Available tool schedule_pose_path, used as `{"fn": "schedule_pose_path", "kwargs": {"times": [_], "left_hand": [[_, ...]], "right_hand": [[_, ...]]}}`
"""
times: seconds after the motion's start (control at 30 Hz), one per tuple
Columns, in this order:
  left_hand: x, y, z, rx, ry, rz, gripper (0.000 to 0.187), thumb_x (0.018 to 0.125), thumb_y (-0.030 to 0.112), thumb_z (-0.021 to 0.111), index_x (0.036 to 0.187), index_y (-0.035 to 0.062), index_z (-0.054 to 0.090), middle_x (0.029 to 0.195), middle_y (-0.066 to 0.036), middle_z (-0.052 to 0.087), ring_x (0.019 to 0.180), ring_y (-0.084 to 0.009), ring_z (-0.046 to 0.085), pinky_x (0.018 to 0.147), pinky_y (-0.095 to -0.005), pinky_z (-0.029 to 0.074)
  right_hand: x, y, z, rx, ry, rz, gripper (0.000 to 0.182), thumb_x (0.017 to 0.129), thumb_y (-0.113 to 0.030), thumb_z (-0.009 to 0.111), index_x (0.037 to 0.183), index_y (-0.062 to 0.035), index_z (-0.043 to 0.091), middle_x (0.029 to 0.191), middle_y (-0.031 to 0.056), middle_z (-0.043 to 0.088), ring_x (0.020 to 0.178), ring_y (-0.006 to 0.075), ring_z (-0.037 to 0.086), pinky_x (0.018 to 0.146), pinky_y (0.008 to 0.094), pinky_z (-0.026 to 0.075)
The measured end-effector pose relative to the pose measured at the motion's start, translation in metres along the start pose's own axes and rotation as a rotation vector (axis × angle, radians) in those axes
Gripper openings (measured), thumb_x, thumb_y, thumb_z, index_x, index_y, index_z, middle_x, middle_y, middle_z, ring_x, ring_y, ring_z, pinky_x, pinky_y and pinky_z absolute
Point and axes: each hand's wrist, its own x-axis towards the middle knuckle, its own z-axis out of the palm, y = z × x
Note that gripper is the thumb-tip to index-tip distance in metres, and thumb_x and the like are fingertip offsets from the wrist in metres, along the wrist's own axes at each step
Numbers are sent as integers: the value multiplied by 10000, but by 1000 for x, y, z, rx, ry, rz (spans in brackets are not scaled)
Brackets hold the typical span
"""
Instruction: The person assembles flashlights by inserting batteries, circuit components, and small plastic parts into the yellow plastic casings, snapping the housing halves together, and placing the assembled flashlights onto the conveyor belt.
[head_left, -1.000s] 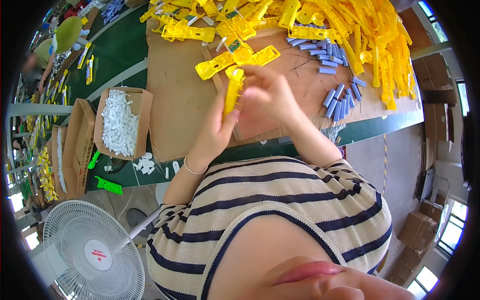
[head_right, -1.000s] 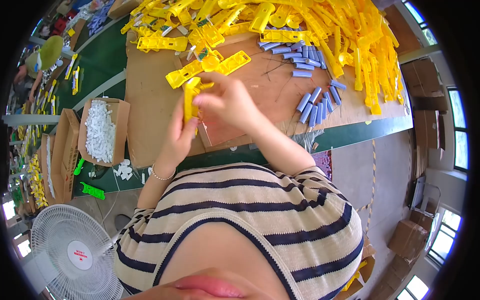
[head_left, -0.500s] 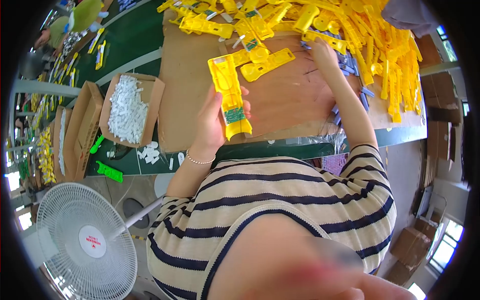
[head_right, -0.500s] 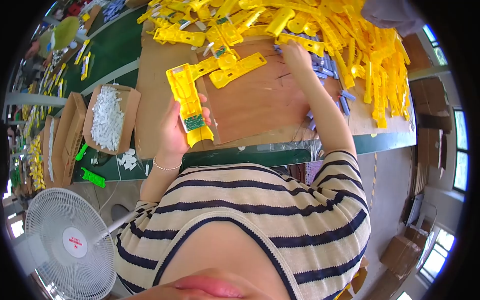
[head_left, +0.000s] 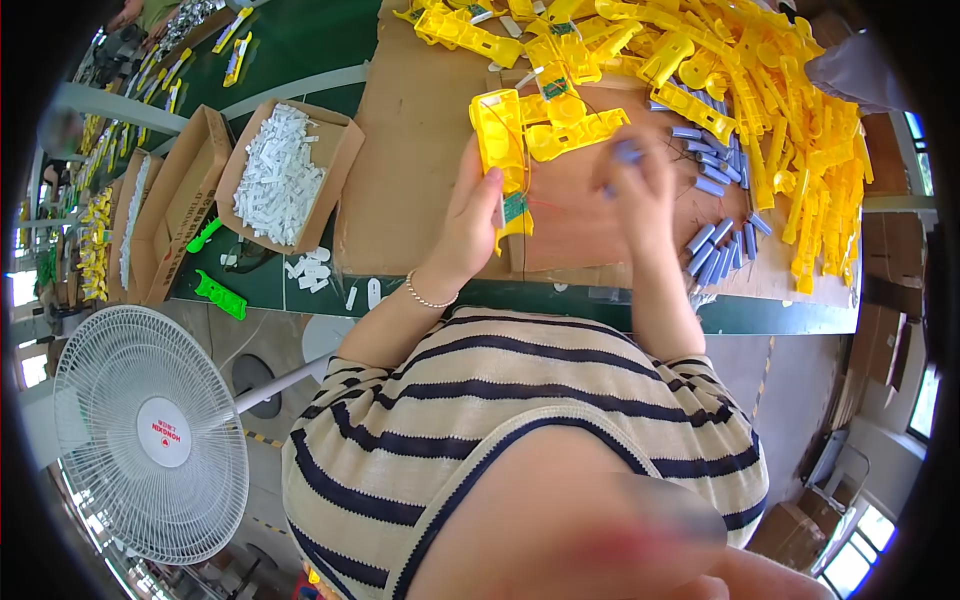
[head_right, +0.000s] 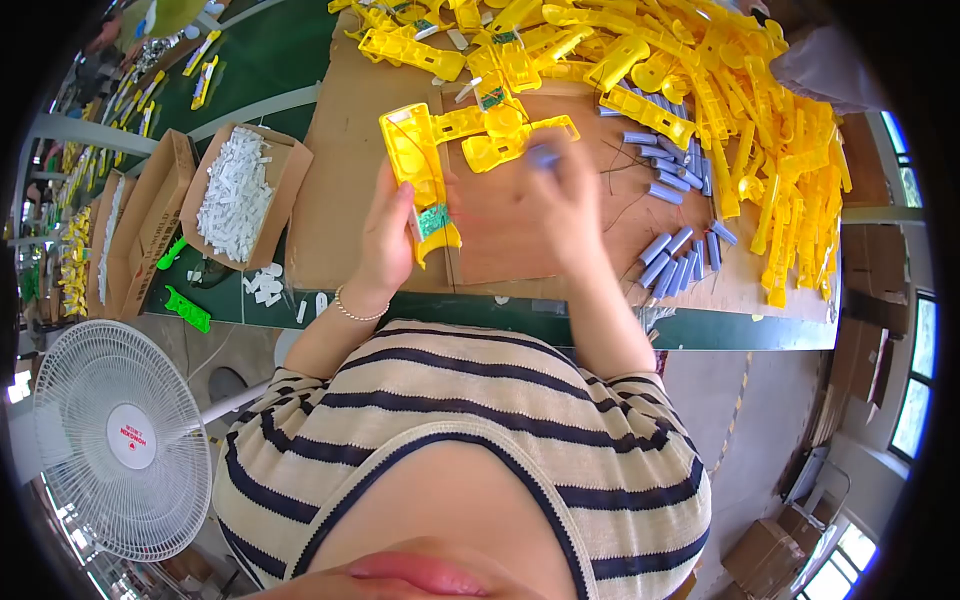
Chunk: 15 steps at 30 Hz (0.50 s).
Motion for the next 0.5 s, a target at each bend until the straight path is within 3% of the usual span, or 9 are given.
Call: {"fn": "schedule_pose_path", "kwargs": {"times": [0.03, 0.13, 0.23, 0.33, 0.43, 0.5], "left_hand": [[-1, 1, 3, 12, 5, 9, 487, 1004, 200, 315, 1447, 44, 185, 1329, -101, 421, 1146, -152, 466, 991, -292, 367], [0, 7, 9, 158, 4, 88, 483, 1010, 175, 313, 1450, 28, 179, 1401, -106, 342, 1247, -173, 390, 1064, -305, 296], [-1, -1, 3, 250, 17, 132, 488, 1013, 191, 313, 1448, 17, 175, 1403, -113, 343, 1266, -182, 376, 1072, -308, 287], [-4, 1, 5, 418, 73, 193, 489, 1017, 197, 317, 1446, 14, 173, 1393, -115, 343, 1234, -174, 393, 1055, -298, 301], [0, -7, -3, 231, 115, 130, 470, 996, 212, 338, 1418, 44, 218, 1214, -112, 490, 1095, -168, 502, 985, -314, 382], [3, -5, -7, 157, 96, 67, 481, 957, 148, 366, 1407, 52, 227, 1159, -111, 511, 1049, -170, 517, 960, -321, 403]], "right_hand": [[-9, -10, 17, -225, -69, 152, 193, 831, -86, 609, 1000, 7, 607, 805, 60, 644, 623, 60, 521, 556, 221, 431], [-16, -34, 53, -277, -114, 206, 172, 806, -54, 652, 960, 20, 634, 707, 23, 623, 588, 62, 552, 538, 181, 433], [-14, -25, 57, -129, -75, 233, 173, 778, -56, 699, 929, 19, 663, 720, 21, 638, 624, 64, 574, 569, 202, 461], [-17, -12, 60, -312, -118, -40, 188, 786, -119, 710, 933, -11, 663, 704, 88, 654, 568, 132, 598, 550, 256, 490], [-24, -13, 67, -413, -107, -78, 152, 798, -115, 695, 895, -8, 648, 701, 134, 647, 568, 208, 628, 560, 287, 507], [-28, -15, 68, -427, -142, -29, 138, 802, -117, 691, 874, -12, 639, 692, 144, 641, 570, 244, 633, 554, 306, 510]]}}
